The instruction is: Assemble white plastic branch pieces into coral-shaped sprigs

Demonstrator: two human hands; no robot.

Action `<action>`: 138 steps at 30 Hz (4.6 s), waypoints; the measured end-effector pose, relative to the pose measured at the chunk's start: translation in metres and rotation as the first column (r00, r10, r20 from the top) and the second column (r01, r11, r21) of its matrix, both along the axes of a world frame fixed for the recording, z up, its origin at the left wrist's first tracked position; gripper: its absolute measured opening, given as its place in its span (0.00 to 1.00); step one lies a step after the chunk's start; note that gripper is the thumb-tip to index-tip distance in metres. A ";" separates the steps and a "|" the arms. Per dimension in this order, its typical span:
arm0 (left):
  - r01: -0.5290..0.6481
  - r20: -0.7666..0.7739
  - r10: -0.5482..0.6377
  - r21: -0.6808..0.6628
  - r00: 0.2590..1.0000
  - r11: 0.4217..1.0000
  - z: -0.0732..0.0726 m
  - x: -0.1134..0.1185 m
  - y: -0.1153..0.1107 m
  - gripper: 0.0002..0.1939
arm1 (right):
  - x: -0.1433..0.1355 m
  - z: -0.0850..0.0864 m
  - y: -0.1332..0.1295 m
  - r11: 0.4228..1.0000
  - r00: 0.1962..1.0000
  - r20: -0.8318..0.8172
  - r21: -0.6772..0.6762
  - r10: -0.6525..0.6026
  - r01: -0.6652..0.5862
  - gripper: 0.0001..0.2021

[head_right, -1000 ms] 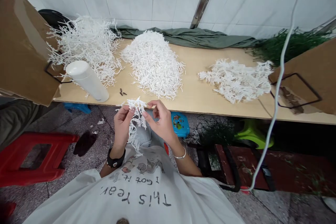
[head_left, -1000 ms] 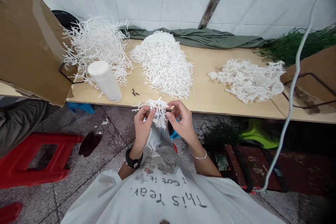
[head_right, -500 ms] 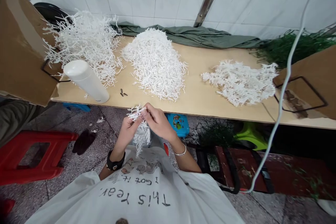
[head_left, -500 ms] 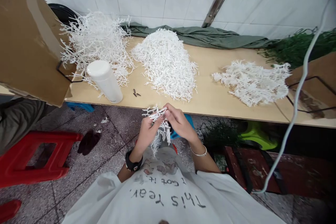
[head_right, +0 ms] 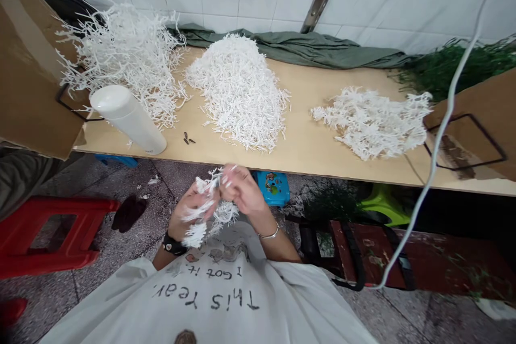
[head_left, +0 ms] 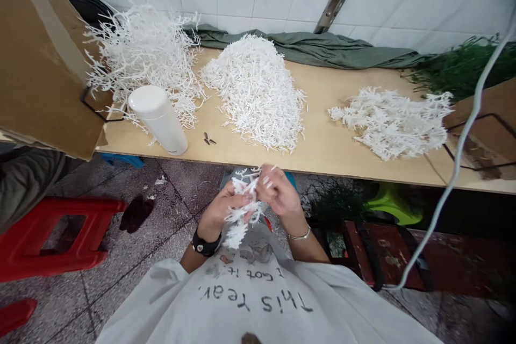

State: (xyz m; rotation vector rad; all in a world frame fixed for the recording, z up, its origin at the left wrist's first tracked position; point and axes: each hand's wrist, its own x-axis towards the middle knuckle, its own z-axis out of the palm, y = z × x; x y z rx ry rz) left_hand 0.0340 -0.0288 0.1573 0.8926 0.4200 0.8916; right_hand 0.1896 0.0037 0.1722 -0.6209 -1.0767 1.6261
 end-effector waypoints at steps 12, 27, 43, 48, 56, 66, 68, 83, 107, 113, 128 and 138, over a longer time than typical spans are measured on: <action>-0.260 -0.363 0.293 0.138 0.885 0.956 -0.009 0.000 0.001 0.24 | 0.062 0.017 0.085 0.415 0.287 0.306 0.763 -0.907 0.496 0.08; -0.279 -0.456 0.382 0.278 0.804 0.919 0.009 0.000 0.004 0.21 | 0.010 0.040 0.016 0.865 0.726 0.687 0.345 0.032 -0.365 0.11; -0.508 -0.331 0.456 -0.089 0.826 0.857 0.002 -0.002 -0.002 0.23 | 0.052 0.008 0.086 0.483 0.313 0.369 0.691 -0.875 0.537 0.14; -0.603 -0.390 0.577 0.068 0.717 0.795 -0.007 0.002 0.006 0.23 | 0.037 -0.001 0.072 0.667 0.346 0.582 0.712 -0.736 0.219 0.14; -0.607 -0.380 0.673 0.295 0.634 0.738 -0.016 0.000 0.009 0.18 | -0.003 0.022 0.005 0.884 0.653 0.748 0.379 -0.118 -0.274 0.16; -0.664 -0.276 0.718 0.274 0.639 0.696 -0.008 0.013 -0.002 0.21 | -0.022 0.002 -0.006 0.956 0.874 0.478 0.287 -0.089 -0.059 0.24; -0.684 -0.265 0.707 0.189 0.656 0.705 0.000 0.020 -0.004 0.20 | -0.031 -0.001 -0.010 0.975 0.926 0.357 0.217 -0.123 0.046 0.26; -0.857 -0.250 0.826 -0.033 0.505 0.514 -0.001 0.010 0.006 0.18 | 0.024 0.023 0.076 0.449 0.117 0.434 0.854 -0.893 0.262 0.14; -0.878 -0.154 0.867 -0.016 0.474 0.478 -0.013 -0.015 0.012 0.21 | 0.051 0.056 0.020 0.160 0.338 -0.279 0.509 -0.899 0.846 0.25; -0.820 -0.254 0.791 -0.012 0.556 0.573 -0.019 -0.009 0.008 0.23 | 0.042 0.026 0.066 0.292 0.182 0.240 0.883 -0.954 0.368 0.11; -0.799 -0.311 0.777 0.080 0.547 0.595 -0.032 -0.006 0.016 0.15 | -0.029 0.004 -0.013 0.749 0.385 0.831 0.540 -0.401 -0.383 0.18; -0.795 -0.267 0.791 0.122 0.550 0.594 -0.020 -0.014 0.016 0.23 | -0.006 0.034 -0.036 0.614 0.926 0.376 0.728 0.013 -0.304 0.17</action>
